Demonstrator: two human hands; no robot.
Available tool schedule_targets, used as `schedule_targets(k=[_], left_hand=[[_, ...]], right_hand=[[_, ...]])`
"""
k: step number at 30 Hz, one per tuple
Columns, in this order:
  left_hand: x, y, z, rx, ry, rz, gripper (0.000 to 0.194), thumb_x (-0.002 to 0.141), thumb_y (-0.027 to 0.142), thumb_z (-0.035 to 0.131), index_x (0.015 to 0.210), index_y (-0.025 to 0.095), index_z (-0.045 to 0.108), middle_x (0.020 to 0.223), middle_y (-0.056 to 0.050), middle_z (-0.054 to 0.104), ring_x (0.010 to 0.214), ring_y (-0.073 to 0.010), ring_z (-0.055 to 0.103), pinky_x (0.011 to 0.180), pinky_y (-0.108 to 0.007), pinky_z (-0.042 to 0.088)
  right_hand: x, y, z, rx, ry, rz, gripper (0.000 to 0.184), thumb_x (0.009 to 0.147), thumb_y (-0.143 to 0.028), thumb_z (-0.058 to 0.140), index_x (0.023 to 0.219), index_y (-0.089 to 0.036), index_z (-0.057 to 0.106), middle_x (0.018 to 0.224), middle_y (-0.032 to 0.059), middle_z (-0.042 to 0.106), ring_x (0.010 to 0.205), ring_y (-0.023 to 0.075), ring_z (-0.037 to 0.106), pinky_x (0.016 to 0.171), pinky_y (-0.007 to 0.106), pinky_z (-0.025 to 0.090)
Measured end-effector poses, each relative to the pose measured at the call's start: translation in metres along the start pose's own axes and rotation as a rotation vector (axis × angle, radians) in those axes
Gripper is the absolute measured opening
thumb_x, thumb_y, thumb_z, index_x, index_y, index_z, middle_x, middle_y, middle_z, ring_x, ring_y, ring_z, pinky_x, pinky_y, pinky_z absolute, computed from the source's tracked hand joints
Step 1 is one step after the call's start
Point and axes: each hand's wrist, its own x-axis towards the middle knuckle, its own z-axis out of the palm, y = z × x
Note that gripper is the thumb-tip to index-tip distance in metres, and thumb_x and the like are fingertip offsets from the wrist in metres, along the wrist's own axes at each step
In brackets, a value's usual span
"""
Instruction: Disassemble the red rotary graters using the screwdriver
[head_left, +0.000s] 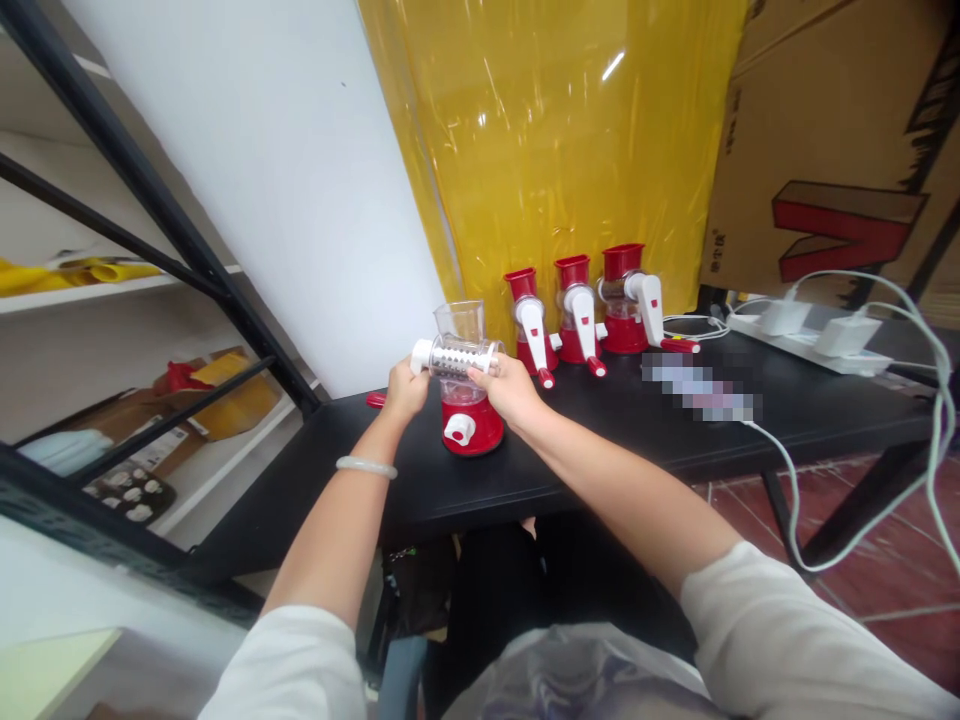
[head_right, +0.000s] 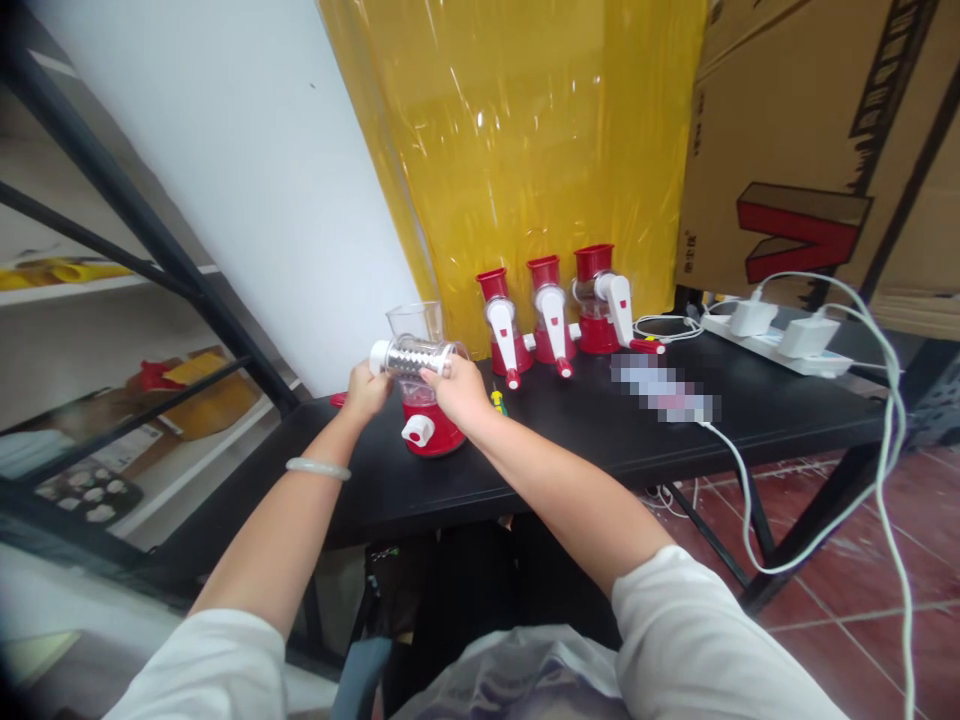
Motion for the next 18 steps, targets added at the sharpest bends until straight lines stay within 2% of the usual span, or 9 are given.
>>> schedule_targets(k=[7, 9, 12, 14, 16, 18], left_hand=[[0.002, -0.002, 0.007, -0.019, 0.03, 0.075, 0.016, 0.071, 0.031, 0.056, 0.062, 0.019, 0.054, 0.059, -0.002, 0.057, 0.063, -0.0181, 0.055, 0.063, -0.029, 0.043], [0.001, 0.001, 0.006, -0.021, 0.018, 0.052, 0.014, 0.073, 0.03, 0.056, 0.065, 0.018, 0.056, 0.059, -0.002, 0.058, 0.063, -0.0182, 0.056, 0.063, -0.029, 0.044], [0.0, 0.01, -0.004, -0.003, -0.045, 0.004, 0.013, 0.074, 0.027, 0.056, 0.079, 0.016, 0.062, 0.061, -0.001, 0.062, 0.062, -0.0189, 0.059, 0.063, -0.029, 0.047], [-0.001, 0.019, -0.014, 0.015, -0.048, 0.026, 0.029, 0.072, 0.024, 0.06, 0.099, 0.015, 0.063, 0.075, -0.003, 0.069, 0.069, -0.0202, 0.064, 0.067, -0.029, 0.049], [-0.001, 0.027, -0.023, 0.045, -0.025, 0.107, 0.053, 0.069, 0.02, 0.064, 0.121, 0.015, 0.057, 0.095, -0.006, 0.073, 0.08, -0.0206, 0.067, 0.073, -0.029, 0.051], [-0.002, 0.031, -0.028, 0.066, -0.056, 0.144, 0.061, 0.068, 0.017, 0.063, 0.128, 0.017, 0.051, 0.098, -0.005, 0.073, 0.08, -0.0199, 0.067, 0.073, -0.029, 0.051]], right_hand=[[-0.003, 0.013, 0.0, -0.111, 0.049, -0.047, 0.031, 0.09, -0.029, 0.06, 0.118, -0.014, 0.065, 0.117, 0.0128, 0.075, 0.113, 0.0253, 0.07, 0.098, 0.038, 0.053], [-0.001, 0.014, -0.004, -0.081, 0.052, -0.068, 0.03, 0.089, -0.029, 0.061, 0.115, -0.015, 0.065, 0.116, 0.0126, 0.075, 0.111, 0.025, 0.07, 0.098, 0.038, 0.053], [0.01, 0.011, -0.012, 0.041, -0.025, -0.102, 0.023, 0.086, -0.026, 0.064, 0.106, -0.015, 0.065, 0.111, 0.0121, 0.077, 0.105, 0.0236, 0.073, 0.096, 0.038, 0.054], [0.022, 0.009, -0.017, 0.112, -0.081, -0.114, 0.02, 0.082, -0.025, 0.068, 0.099, -0.016, 0.065, 0.105, 0.011, 0.078, 0.1, 0.0229, 0.073, 0.096, 0.038, 0.054], [0.035, 0.007, -0.02, 0.151, -0.12, -0.123, 0.021, 0.077, -0.025, 0.073, 0.095, -0.016, 0.065, 0.099, 0.0102, 0.078, 0.096, 0.023, 0.074, 0.096, 0.039, 0.054], [0.044, 0.008, -0.022, 0.185, -0.162, -0.123, 0.025, 0.072, -0.025, 0.077, 0.093, -0.016, 0.067, 0.095, 0.0093, 0.078, 0.093, 0.0231, 0.073, 0.095, 0.041, 0.054]])
